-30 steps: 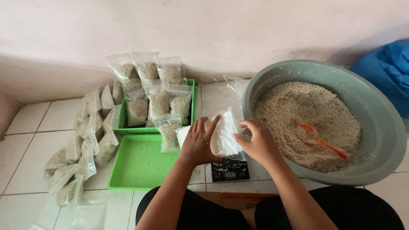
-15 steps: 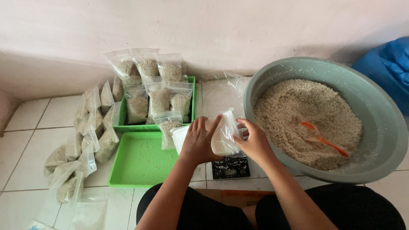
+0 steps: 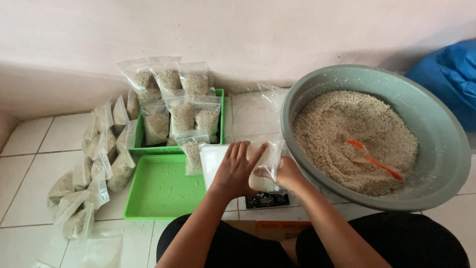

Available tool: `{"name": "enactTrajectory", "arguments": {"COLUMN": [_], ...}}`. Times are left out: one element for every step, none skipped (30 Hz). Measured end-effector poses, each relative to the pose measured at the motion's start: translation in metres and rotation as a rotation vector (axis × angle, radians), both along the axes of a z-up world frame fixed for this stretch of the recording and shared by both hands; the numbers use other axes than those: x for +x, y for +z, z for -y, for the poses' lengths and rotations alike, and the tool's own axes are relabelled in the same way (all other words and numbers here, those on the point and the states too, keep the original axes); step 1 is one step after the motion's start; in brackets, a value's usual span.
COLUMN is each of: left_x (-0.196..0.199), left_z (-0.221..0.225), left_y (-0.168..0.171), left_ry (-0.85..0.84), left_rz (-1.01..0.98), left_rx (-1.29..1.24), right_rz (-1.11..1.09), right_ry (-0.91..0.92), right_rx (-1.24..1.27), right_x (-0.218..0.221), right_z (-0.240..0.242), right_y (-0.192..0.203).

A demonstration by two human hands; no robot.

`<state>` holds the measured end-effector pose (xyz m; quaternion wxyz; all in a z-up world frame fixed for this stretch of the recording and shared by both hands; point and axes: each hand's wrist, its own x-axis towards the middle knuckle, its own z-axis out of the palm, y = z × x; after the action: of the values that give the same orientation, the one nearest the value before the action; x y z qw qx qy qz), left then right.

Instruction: Scooping grains from a large basin into small plastic bags, weighing them on a digital scale, and organizing the filled bags in a tray.

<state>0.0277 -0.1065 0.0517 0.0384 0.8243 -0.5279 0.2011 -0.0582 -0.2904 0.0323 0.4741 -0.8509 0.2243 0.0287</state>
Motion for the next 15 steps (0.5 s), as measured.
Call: {"name": "enactTrajectory", "arguments": {"left_x": [-0.002, -0.002, -0.001, 0.003, 0.006, 0.005, 0.005, 0.004, 0.022, 0.040, 0.057, 0.065, 0.072, 0.079, 0.082], "left_z": [-0.002, -0.004, -0.006, -0.008, -0.010, -0.013, -0.017, -0.020, -0.028, -0.036, -0.045, -0.052, -0.060, -0.069, -0.070], "left_y": [0.006, 0.012, 0.019, 0.027, 0.035, 0.051, 0.067, 0.083, 0.058, 0.034, 0.009, -0.006, -0.022, -0.038, -0.041], "left_ry": [-0.005, -0.008, -0.008, -0.019, -0.030, -0.030, 0.118, 0.269, 0.269, 0.462, 0.654, 0.655, 0.684, 0.713, 0.715], "left_rz": [-0.020, -0.037, -0.038, -0.212, -0.387, -0.387, -0.734, -1.078, -1.082, -1.055, -1.020, -1.020, -1.141, -1.262, -1.261], "left_rx": [0.003, 0.005, 0.006, 0.015, 0.023, 0.022, -0.227, -0.479, -0.478, -0.500, -0.520, -0.518, -0.484, -0.449, -0.448], "right_rz": [0.024, 0.051, 0.050, 0.080, 0.111, 0.110, 0.096, 0.080, 0.076, 0.092, 0.108, 0.107, 0.104, 0.102, 0.101], "right_ry": [-0.010, -0.019, -0.018, -0.025, -0.032, -0.032, -0.011, 0.008, 0.006, -0.037, -0.080, -0.080, -0.059, -0.036, -0.036], "right_rx": [0.027, 0.053, 0.054, 0.078, 0.101, 0.100, 0.131, 0.163, 0.163, 0.212, 0.261, 0.263, 0.256, 0.249, 0.251], "right_x": [0.001, 0.003, 0.004, 0.007, 0.009, 0.008, 0.006, 0.003, 0.003, 0.003, 0.003, 0.003, 0.003, 0.003, 0.000], "right_z": [0.000, 0.001, 0.001, 0.001, 0.001, -0.005, -0.011, -0.017, -0.009, -0.002, 0.005, 0.005, 0.004, 0.004, -0.004], "right_y": [-0.007, -0.013, -0.015, -0.016, -0.017, 0.011, 0.039, 0.067, 0.054, 0.041, 0.028, 0.028, 0.027, 0.027, 0.047]}}
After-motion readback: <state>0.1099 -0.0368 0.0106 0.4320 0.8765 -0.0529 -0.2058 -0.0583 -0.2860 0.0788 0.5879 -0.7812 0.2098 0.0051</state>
